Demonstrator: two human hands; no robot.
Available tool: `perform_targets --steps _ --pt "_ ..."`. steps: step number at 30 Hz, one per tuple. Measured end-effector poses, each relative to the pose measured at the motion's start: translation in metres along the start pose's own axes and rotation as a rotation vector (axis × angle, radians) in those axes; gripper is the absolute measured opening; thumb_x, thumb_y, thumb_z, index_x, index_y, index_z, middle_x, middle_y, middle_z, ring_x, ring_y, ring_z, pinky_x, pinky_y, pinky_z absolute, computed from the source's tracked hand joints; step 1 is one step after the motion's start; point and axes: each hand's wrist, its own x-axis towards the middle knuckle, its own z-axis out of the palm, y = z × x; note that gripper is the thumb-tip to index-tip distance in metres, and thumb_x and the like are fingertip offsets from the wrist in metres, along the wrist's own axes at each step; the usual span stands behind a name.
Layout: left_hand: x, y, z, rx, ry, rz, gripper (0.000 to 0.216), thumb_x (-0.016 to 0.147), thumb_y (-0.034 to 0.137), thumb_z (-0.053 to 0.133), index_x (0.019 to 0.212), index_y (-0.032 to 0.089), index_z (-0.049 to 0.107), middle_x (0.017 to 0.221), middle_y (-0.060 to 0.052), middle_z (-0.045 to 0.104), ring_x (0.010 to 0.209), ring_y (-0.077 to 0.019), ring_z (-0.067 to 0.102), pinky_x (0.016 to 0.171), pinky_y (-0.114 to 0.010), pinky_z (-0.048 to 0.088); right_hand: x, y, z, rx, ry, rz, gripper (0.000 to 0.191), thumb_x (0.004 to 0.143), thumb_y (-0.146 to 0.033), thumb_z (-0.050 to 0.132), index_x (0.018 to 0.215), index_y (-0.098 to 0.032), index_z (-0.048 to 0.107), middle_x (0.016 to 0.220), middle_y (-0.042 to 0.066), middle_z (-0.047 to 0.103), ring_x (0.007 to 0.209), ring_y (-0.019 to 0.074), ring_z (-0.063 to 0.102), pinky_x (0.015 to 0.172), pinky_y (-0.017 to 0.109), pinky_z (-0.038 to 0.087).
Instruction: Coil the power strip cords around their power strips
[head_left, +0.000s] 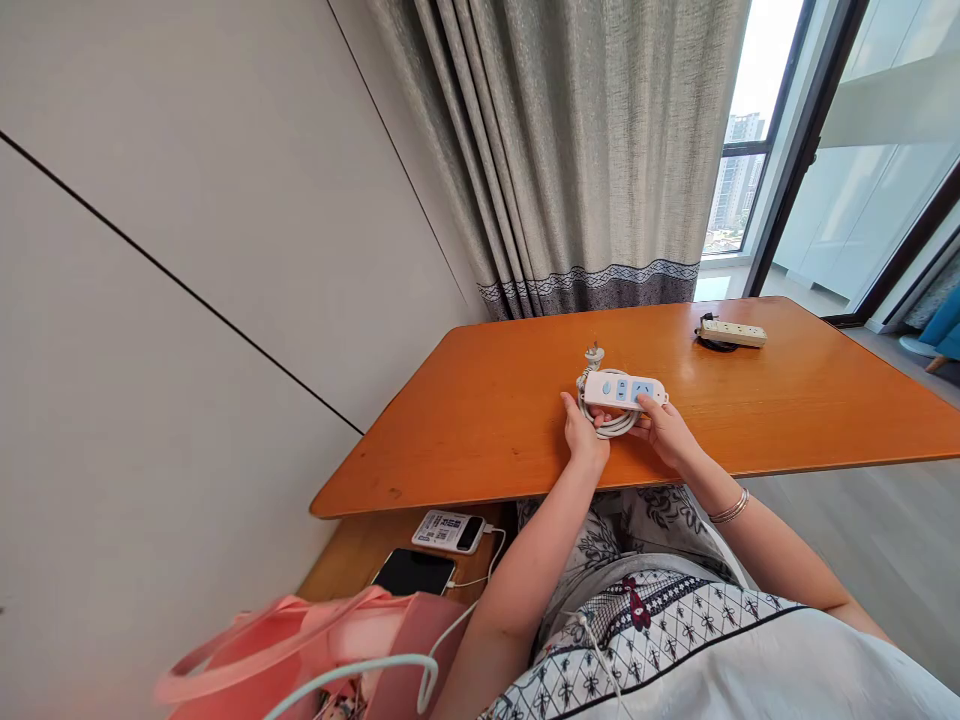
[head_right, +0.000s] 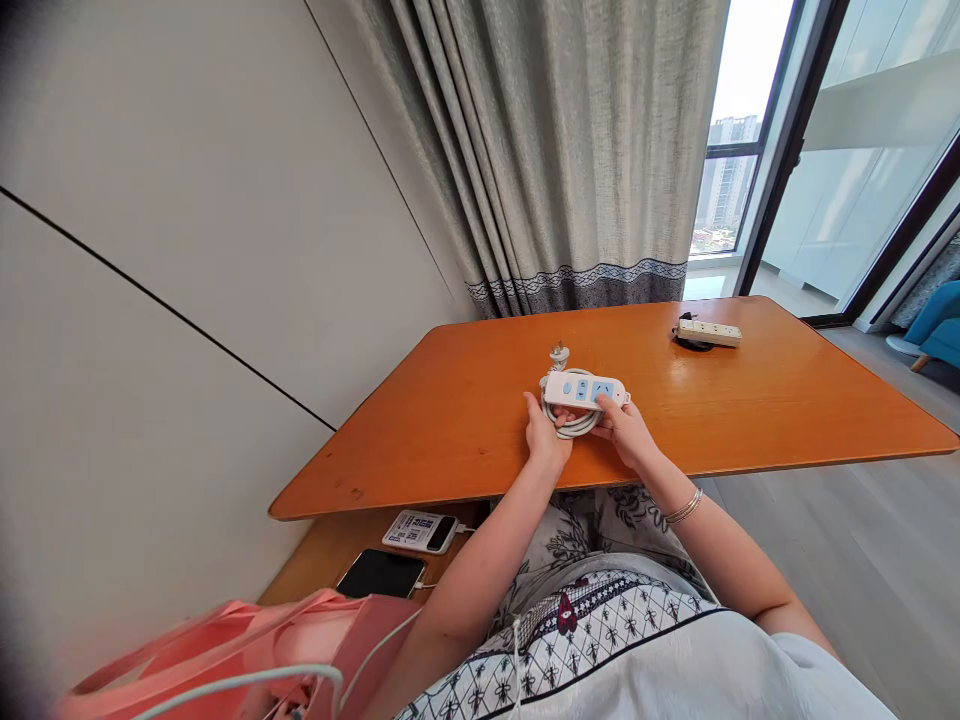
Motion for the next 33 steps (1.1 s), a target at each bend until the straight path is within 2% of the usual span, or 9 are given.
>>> perform_targets --steps 7,10,13,15,17,21,25,28,33 --pt "0.008 0.005 -0.001 -0.018 -0.115 -0.076 0.058 0.095 0.065 0.043 0.058 0.02 0.04 0.043 0.009 0.022 0.035 -0.0051 0.022 0.041 -0.021 0.027 -0.002 0.01 -0.005 -0.023 -0.047 -0.035 0.029 0.083 -0.031 0.071 0.111 -0.021 0.064 0.105 0.005 0.077 0.08 0.0169 0.074 0.069 0.027 0.062" --pt "0.009 0.002 -0.002 0.081 -0.167 -0.078 0.052 0.099 0.057 0.042 0.064 0.018 0.05 0.044 0.007 0.033 0.035 -0.0059 0.028 0.046 -0.022 0.035 0.001 0.008 -0.014 -0.043 -0.023 -0.078 0.032 0.082 -0.032 0.071 0.112 -0.022 0.063 0.108 0.005 0.077 0.082 0.0184 0.075 0.07 0.029 0.063" --pt "0.012 0.002 -0.007 0.267 -0.275 -0.018 0.031 0.094 0.048 0.057 0.085 0.018 0.06 0.077 -0.002 0.066 0.056 -0.0097 0.059 0.062 -0.024 0.047 0.007 -0.007 -0.035 -0.093 0.061 -0.131 0.032 0.083 -0.032 0.069 0.112 -0.02 0.063 0.104 0.007 0.077 0.077 0.0184 0.075 0.064 0.027 0.062" --pt "0.014 0.004 -0.013 0.392 -0.3 0.049 0.022 0.089 0.041 0.065 0.094 0.02 0.06 0.111 -0.007 0.069 0.079 -0.0141 0.07 0.074 -0.025 0.049 0.012 -0.023 -0.057 -0.117 0.161 -0.178 0.031 0.084 -0.031 0.066 0.113 -0.019 0.062 0.103 0.007 0.077 0.074 0.0177 0.075 0.061 0.025 0.062" --pt "0.017 0.007 -0.02 0.488 -0.287 0.11 0.019 0.087 0.037 0.065 0.096 0.021 0.057 0.122 -0.008 0.065 0.091 -0.0161 0.071 0.078 -0.025 0.048 0.015 -0.043 -0.083 -0.136 0.285 -0.203 0.027 0.086 -0.027 0.064 0.112 -0.018 0.062 0.099 0.006 0.077 0.069 0.016 0.074 0.058 0.024 0.061" --pt "0.023 0.007 -0.032 0.618 -0.309 0.164 0.016 0.085 0.032 0.064 0.094 0.02 0.057 0.114 -0.007 0.067 0.088 -0.0146 0.071 0.075 -0.024 0.047 0.016 -0.082 -0.137 -0.232 0.494 -0.23 0.022 0.089 -0.022 0.061 0.109 -0.016 0.062 0.091 0.006 0.074 0.064 0.0133 0.07 0.055 0.022 0.06" --pt "0.028 -0.002 -0.04 0.731 -0.383 0.231 0.016 0.079 0.025 0.07 0.092 0.019 0.062 0.097 -0.004 0.068 0.082 -0.0138 0.069 0.078 -0.025 0.047 0.015 -0.107 -0.18 -0.338 0.685 -0.132 0.024 0.09 -0.026 0.063 0.111 -0.014 0.06 0.077 0.003 0.068 0.057 0.012 0.064 0.053 0.022 0.058" --pt "0.031 -0.006 -0.045 0.808 -0.43 0.297 0.017 0.076 0.023 0.073 0.091 0.019 0.065 0.092 -0.003 0.069 0.08 -0.0141 0.067 0.081 -0.027 0.047 0.014 -0.114 -0.193 -0.406 0.734 -0.109 0.027 0.088 -0.028 0.066 0.11 -0.014 0.061 0.072 0.002 0.065 0.055 0.0127 0.061 0.053 0.024 0.058" --pt "0.032 -0.006 -0.052 0.894 -0.51 0.358 0.014 0.078 0.022 0.07 0.091 0.02 0.066 0.096 -0.004 0.069 0.078 -0.0143 0.067 0.08 -0.028 0.048 0.014 -0.11 -0.195 -0.472 0.739 -0.178 0.021 0.089 -0.028 0.063 0.105 -0.015 0.061 0.068 0.0 0.061 0.052 0.012 0.056 0.054 0.026 0.057"
